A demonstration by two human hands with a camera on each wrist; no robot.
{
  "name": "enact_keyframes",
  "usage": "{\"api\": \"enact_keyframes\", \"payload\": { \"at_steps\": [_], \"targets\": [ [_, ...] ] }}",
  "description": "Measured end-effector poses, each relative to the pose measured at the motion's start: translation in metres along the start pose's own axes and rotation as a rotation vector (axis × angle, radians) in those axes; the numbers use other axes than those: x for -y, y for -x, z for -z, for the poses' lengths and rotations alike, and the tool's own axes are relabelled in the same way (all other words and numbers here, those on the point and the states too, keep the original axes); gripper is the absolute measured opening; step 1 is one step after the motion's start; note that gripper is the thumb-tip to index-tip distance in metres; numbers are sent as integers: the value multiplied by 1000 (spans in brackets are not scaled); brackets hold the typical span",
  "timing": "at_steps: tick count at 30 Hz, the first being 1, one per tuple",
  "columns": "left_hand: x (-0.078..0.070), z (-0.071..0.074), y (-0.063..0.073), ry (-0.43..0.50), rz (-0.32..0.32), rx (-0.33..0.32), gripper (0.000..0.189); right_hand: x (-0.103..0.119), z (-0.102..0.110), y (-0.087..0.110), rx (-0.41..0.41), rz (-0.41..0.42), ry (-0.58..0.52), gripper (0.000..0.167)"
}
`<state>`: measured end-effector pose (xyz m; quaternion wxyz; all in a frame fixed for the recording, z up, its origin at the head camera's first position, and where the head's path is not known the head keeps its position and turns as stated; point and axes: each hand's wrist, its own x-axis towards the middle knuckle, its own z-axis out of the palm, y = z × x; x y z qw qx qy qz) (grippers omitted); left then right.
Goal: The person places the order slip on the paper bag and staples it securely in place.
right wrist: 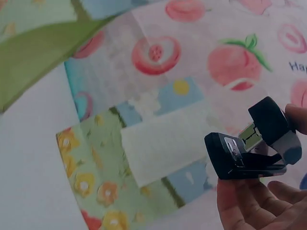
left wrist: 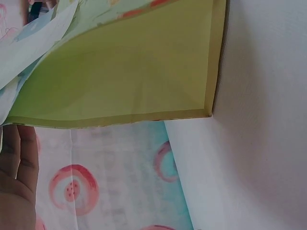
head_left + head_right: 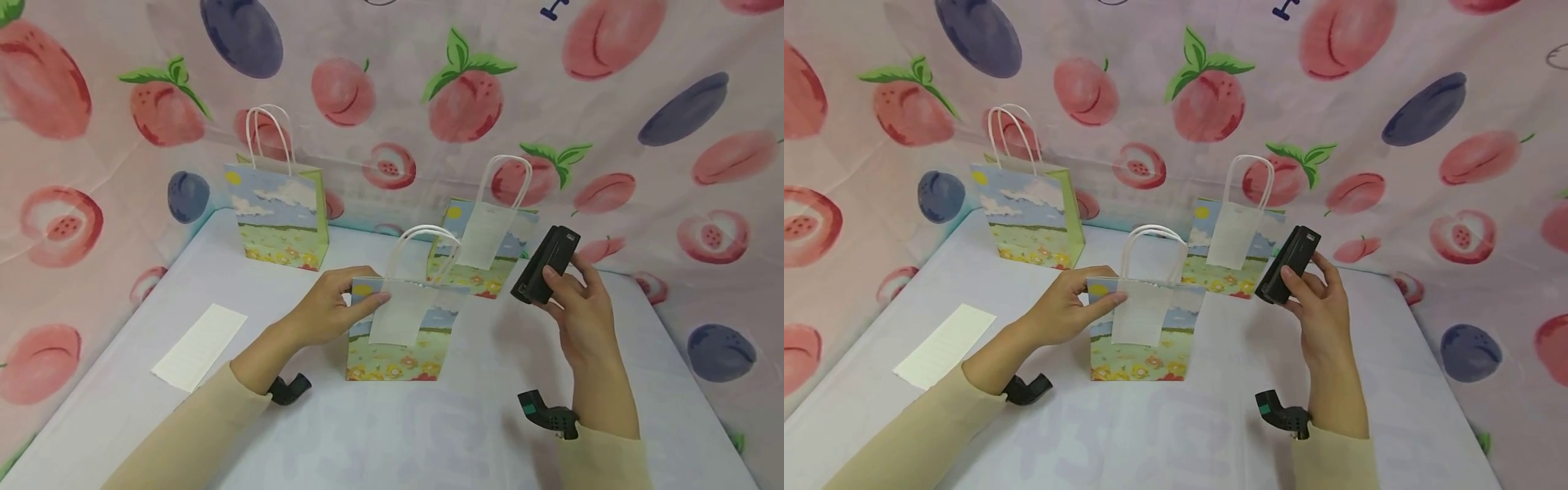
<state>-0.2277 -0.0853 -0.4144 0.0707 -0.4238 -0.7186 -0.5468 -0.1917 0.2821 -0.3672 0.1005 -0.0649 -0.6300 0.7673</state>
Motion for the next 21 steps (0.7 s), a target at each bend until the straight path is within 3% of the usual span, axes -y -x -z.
{"api": "enact_keyframes", "payload": {
  "at_steps": [7, 15, 21],
  "targets": [
    [1, -1, -1, -10, -14, -10, 21, 13, -19, 18, 101, 197, -99, 61],
    [1, -2, 0, -14, -22, -18, 24, 21, -28, 32, 275, 349, -171, 63],
    [2, -4, 0, -8, -28, -26, 22, 20, -33, 38, 449, 462, -260, 55]
  ]
}}
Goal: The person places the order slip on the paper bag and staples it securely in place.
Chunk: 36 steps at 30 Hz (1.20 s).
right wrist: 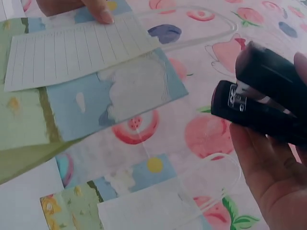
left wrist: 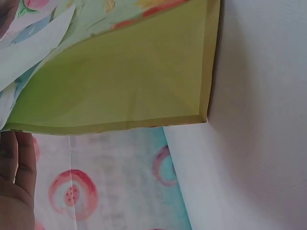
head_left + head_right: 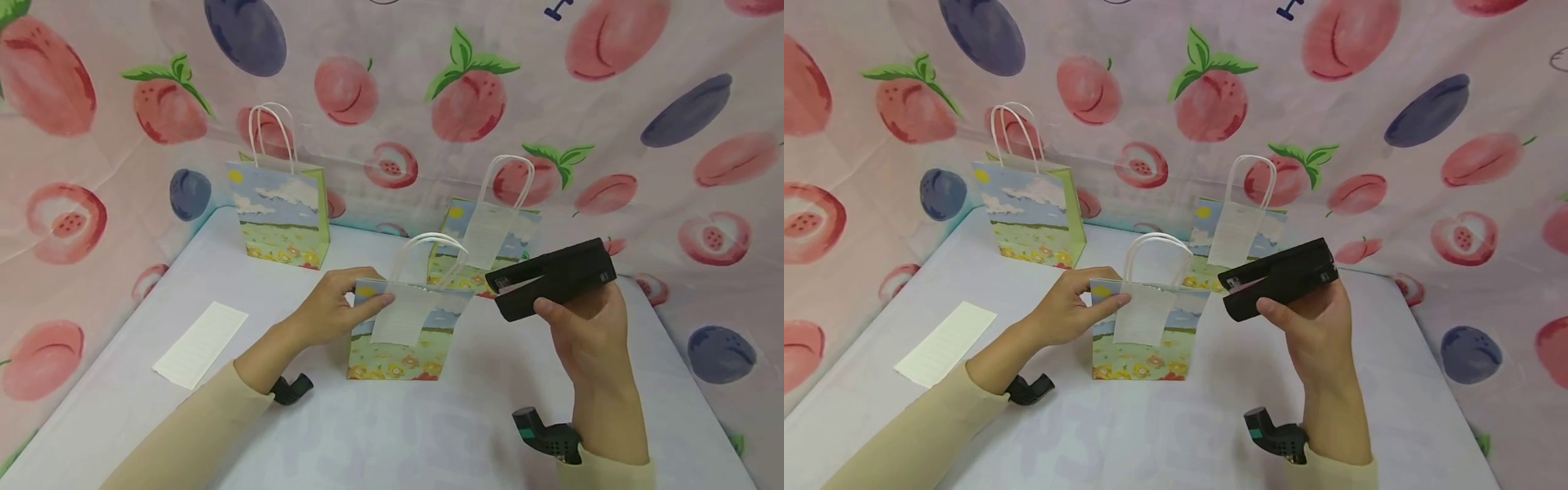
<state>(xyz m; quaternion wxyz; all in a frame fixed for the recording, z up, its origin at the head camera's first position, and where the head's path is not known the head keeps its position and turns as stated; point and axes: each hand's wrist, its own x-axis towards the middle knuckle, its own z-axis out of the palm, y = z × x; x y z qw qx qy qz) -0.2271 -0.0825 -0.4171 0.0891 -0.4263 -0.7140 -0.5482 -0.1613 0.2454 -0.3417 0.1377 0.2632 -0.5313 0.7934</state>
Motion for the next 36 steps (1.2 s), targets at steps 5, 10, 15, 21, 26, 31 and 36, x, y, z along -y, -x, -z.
{"api": "enact_keyframes", "payload": {
  "at_steps": [5, 10, 15, 21, 26, 31, 36],
  "targets": [
    [1, -2, 0, 11, -10, -1, 15, 0, -4, 1, 179, 48, -76, 57],
    [1, -3, 0, 17, -12, 0, 8, -1, -15, 1, 303, 58, -97, 65],
    [1, -4, 0, 2, -27, -12, 9, -7, -29, 3, 296, 44, -39, 72],
    [3, -5, 0, -19, -49, -23, 4, -19, -41, 6, 286, 112, 45, 73],
    [3, -5, 1, -20, -57, -16, 4, -29, -49, 8, 273, 182, 186, 69],
    [2, -6, 1, -16, -53, -6, 2, -35, -55, 10, 269, 235, 281, 67],
    [1, -5, 1, -24, -47, -1, 4, -43, -58, 10, 274, 295, 368, 66]
  ]
}}
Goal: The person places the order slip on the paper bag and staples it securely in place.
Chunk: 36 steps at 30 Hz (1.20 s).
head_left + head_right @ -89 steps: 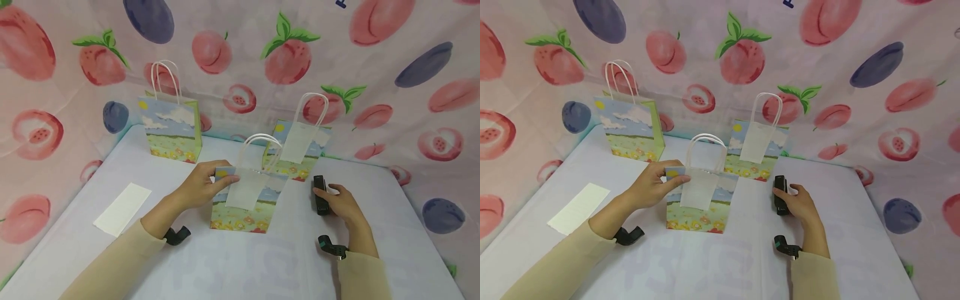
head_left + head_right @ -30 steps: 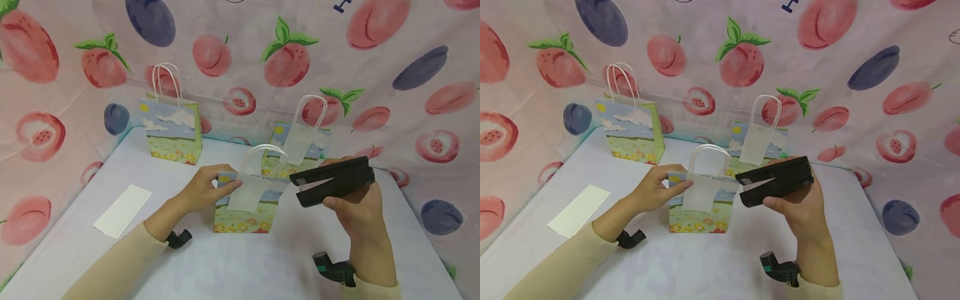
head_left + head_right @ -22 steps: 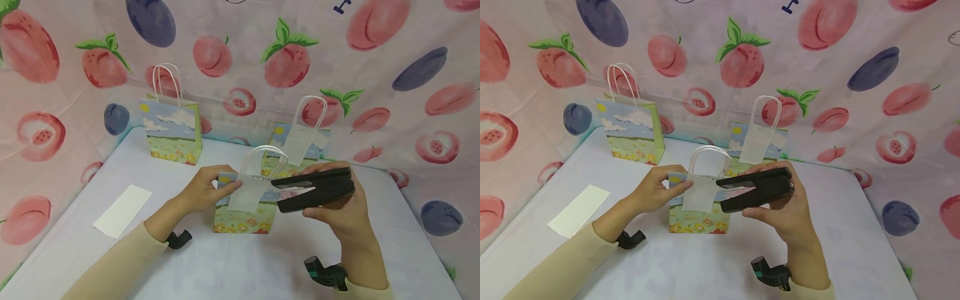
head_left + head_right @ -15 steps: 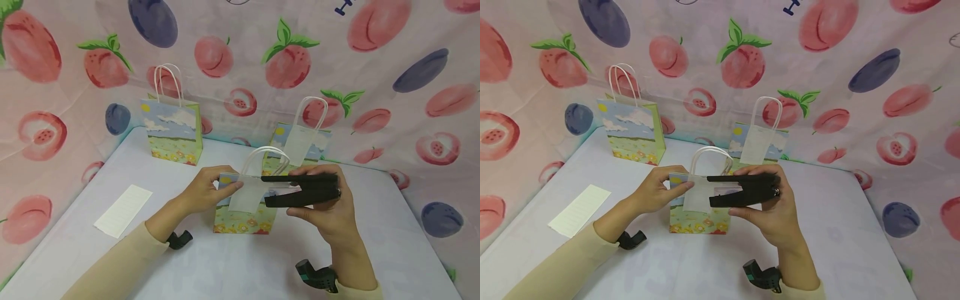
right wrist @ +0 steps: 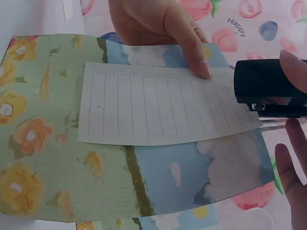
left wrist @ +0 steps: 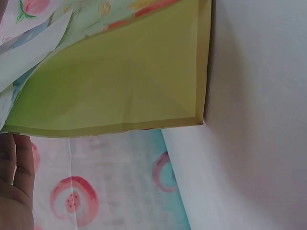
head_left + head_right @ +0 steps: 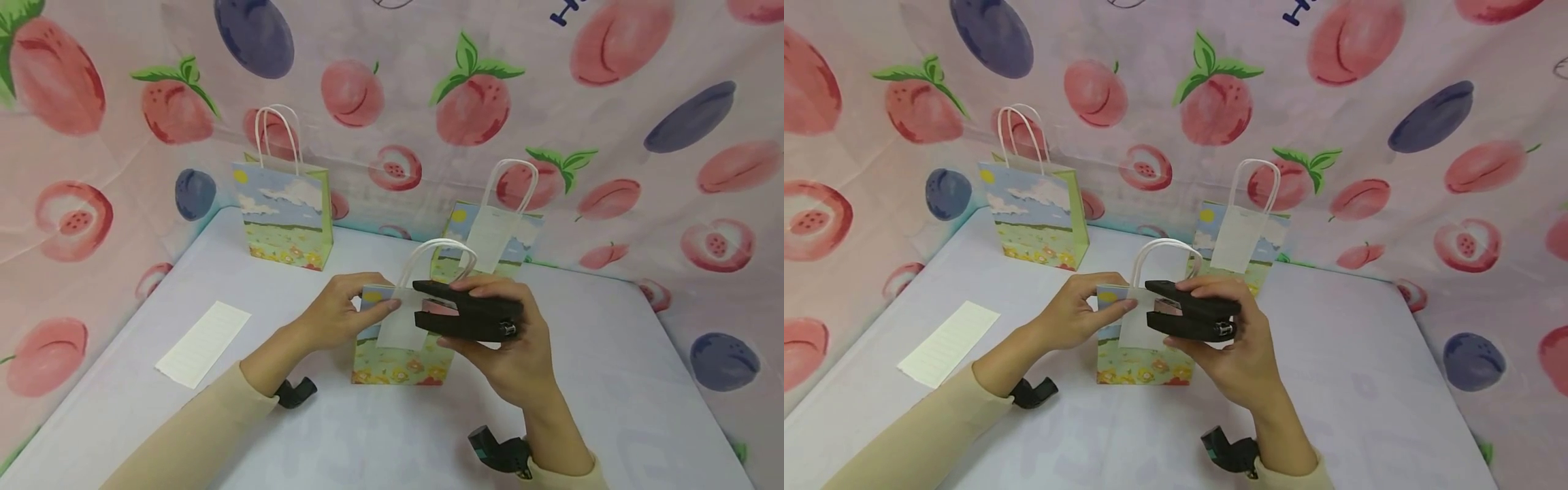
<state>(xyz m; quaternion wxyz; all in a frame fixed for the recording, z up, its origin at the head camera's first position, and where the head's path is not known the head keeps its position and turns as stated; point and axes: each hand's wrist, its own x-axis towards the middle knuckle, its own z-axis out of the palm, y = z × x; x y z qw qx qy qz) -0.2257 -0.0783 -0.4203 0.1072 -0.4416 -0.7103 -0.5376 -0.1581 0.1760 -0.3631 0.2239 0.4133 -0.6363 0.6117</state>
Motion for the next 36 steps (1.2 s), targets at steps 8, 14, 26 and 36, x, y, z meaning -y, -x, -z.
{"api": "enact_keyframes", "payload": {
  "at_steps": [8, 14, 26, 36],
  "targets": [
    [-3, 0, 1, -19, 12, 9, 3, -1, -4, 2, -2, -5, 191, 60],
    [-4, 0, 1, -18, 28, 23, 9, 0, -4, 1, -24, -16, 313, 65],
    [-5, 2, -1, -38, -1, 42, 14, 7, 0, -3, 18, -60, 404, 69],
    [-5, 0, 1, -36, 8, 60, 12, 8, 3, -2, 73, -95, 269, 71]
  ]
}}
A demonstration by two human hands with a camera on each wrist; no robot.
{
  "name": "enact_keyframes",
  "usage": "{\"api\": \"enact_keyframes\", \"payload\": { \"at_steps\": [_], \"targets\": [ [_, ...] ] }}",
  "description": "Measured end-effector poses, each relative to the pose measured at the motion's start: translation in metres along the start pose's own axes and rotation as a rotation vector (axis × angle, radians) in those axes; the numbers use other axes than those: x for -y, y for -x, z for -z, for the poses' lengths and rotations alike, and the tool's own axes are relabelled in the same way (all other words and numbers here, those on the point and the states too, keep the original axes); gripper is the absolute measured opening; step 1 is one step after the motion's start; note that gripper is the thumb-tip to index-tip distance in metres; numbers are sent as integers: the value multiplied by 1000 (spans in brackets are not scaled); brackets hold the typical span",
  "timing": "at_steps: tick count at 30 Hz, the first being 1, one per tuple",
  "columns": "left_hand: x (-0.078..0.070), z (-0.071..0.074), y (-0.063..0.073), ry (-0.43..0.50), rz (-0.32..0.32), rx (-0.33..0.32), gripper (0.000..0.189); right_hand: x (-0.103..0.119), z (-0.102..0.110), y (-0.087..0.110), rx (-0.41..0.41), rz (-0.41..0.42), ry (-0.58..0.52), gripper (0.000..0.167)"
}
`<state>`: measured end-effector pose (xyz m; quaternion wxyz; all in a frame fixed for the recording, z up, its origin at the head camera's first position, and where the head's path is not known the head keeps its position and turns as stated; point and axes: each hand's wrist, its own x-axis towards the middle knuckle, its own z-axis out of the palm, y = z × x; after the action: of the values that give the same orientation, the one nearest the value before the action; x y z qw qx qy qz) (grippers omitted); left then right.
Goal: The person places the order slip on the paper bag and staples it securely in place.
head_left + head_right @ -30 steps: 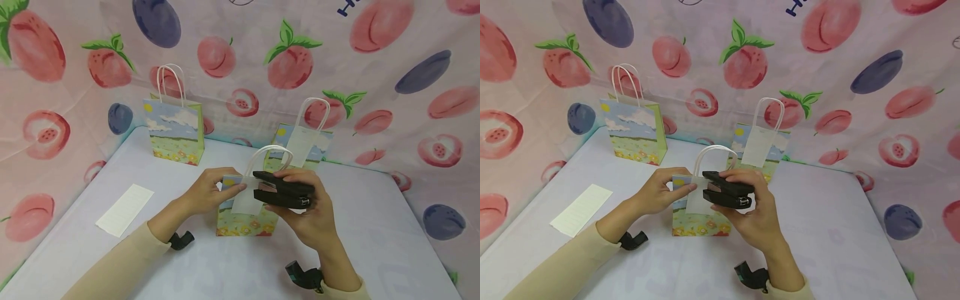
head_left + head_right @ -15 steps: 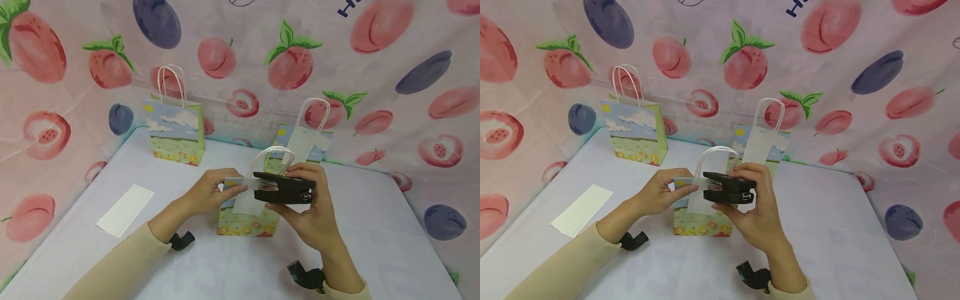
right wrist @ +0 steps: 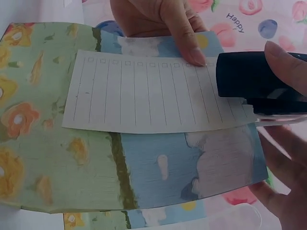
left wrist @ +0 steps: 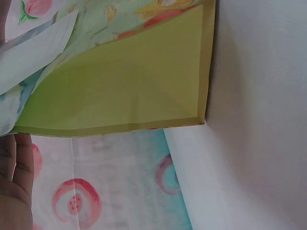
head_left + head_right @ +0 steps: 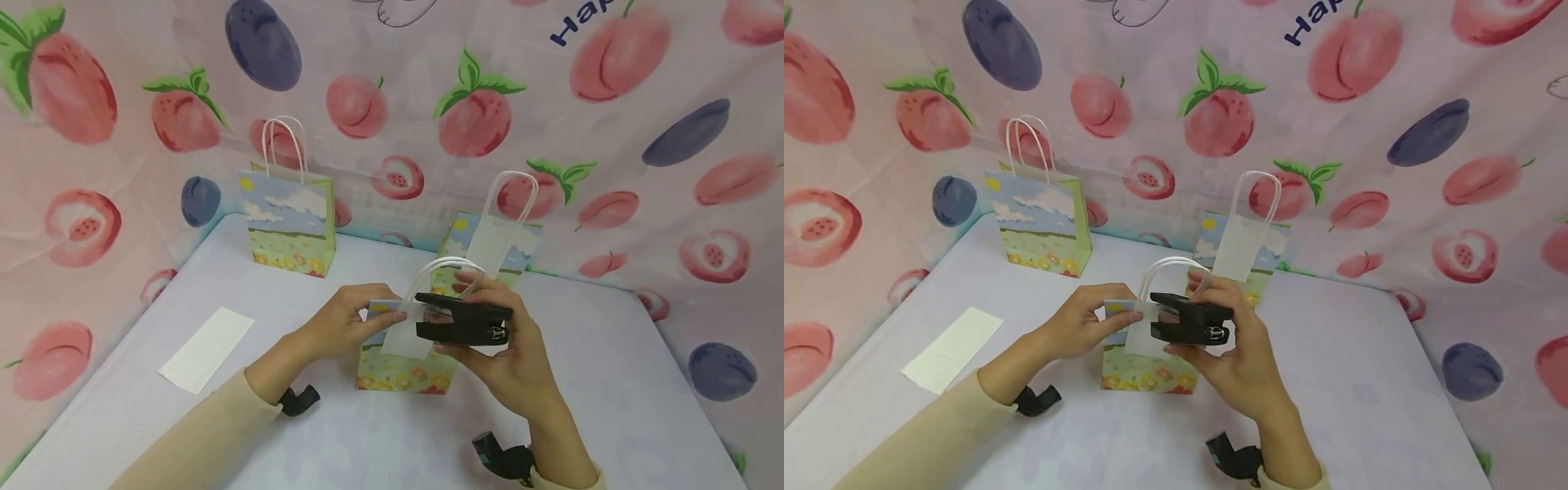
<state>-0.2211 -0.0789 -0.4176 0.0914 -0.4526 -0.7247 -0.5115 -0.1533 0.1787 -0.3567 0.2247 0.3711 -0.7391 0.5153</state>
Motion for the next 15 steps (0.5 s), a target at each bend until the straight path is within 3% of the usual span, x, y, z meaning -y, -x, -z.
{"api": "enact_keyframes", "payload": {
  "at_steps": [6, 15],
  "targets": [
    [0, -3, -1, 3, 5, 16, 13, -6, 4, 0, 46, 18, -115, 78],
    [-2, -3, 0, -10, 12, 16, 12, -7, 9, -10, 125, -23, 17, 108]
  ]
}}
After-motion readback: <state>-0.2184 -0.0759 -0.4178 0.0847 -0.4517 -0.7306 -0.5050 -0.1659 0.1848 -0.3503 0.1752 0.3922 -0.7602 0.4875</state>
